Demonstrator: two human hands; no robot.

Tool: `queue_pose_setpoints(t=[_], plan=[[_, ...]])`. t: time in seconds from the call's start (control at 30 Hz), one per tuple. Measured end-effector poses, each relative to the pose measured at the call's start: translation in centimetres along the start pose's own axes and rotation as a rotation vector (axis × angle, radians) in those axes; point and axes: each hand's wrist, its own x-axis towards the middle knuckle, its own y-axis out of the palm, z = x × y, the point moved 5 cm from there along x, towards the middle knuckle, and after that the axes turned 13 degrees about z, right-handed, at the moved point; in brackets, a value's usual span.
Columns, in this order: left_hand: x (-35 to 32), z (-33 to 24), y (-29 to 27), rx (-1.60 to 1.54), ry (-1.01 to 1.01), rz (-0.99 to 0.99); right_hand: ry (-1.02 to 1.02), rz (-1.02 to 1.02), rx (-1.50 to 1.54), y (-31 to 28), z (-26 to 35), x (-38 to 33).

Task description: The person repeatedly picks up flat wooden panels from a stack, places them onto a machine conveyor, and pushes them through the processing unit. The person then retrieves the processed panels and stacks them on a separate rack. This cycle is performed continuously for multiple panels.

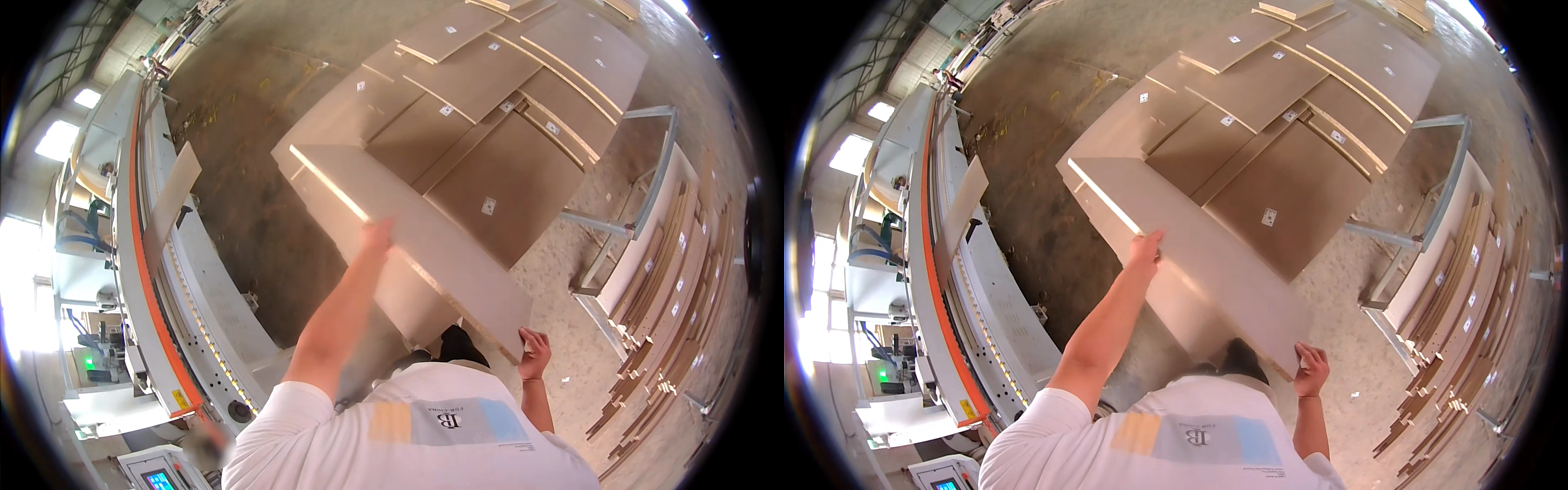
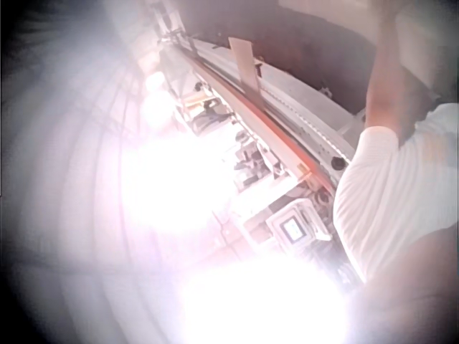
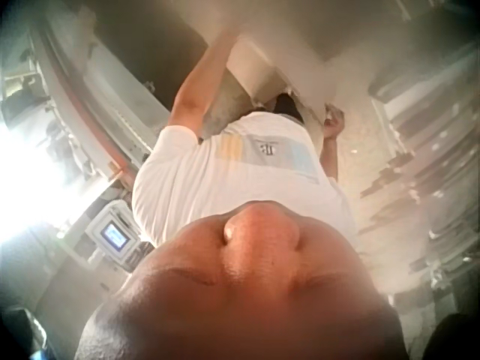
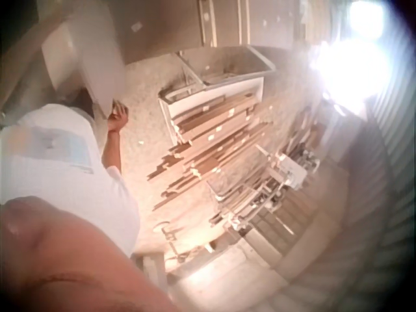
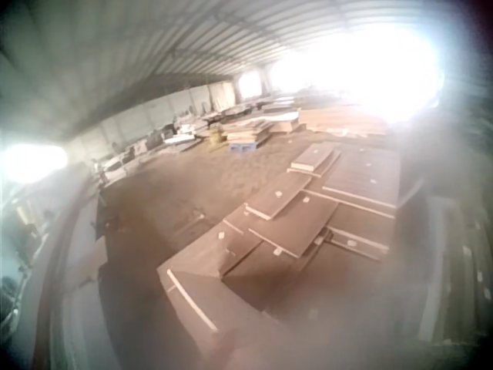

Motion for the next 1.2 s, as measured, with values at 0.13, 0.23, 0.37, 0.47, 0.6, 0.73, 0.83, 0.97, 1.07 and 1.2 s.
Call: queue_pose_setpoints(t=[0.13, 0.23, 0.37, 0.47, 0.6, 0.73, 0.83, 0.97, 1.07, 1.2], plan=[[-1.4, 6.4, -3.6, -0.435, -0.018, -0.052, -0.035, 0.012, -0.08, 0.4, -1.9, 0.8], [-6.3, 10.9, -4.9, -0.58, -0.087, -0.158, 0.267, -0.052, -0.003, 0.2, -5.5, -0.1], [-14.4, 16.4, -5.9, -0.991, -0.117, -0.257, 1.007, 0.36, 0.918, 2.7, -15.8, -2.3], [-18.1, 22.1, -8.4, -1.121, -0.036, -0.167, 1.082, 0.456, 1.257, 4.6, -14.3, -0.5], [-24.9, 27.4, -11.9, -1.206, 0.131, -0.153, 1.037, 0.764, 0.886, 9.3, -11.1, 3.0], [-30.7, 32.8, -15.6, -1.239, 0.321, -0.174, 0.767, 0.578, 0.978, 15.9, -3.7, 3.6], [-36.2, 35.8, -18.3, -1.344, 0.444, -0.135, 0.729, 0.568, 0.795, 19.3, 0.0, 2.4], [-41.5, 43.1, -22.3, -1.443, 0.573, -0.147, 0.595, 0.593, 0.682, 23.4, 4.7, -1.2], [-45.1, 48.0, -25.6, -1.514, 0.613, -0.164, 0.5, 0.594, 0.688, 26.0, 12.5, -5.5], [-51.0, 51.4, -29.8, -1.501, 0.625, -0.173, 0.442, 0.71, 0.641, 29.9, 16.0, -10.0]])
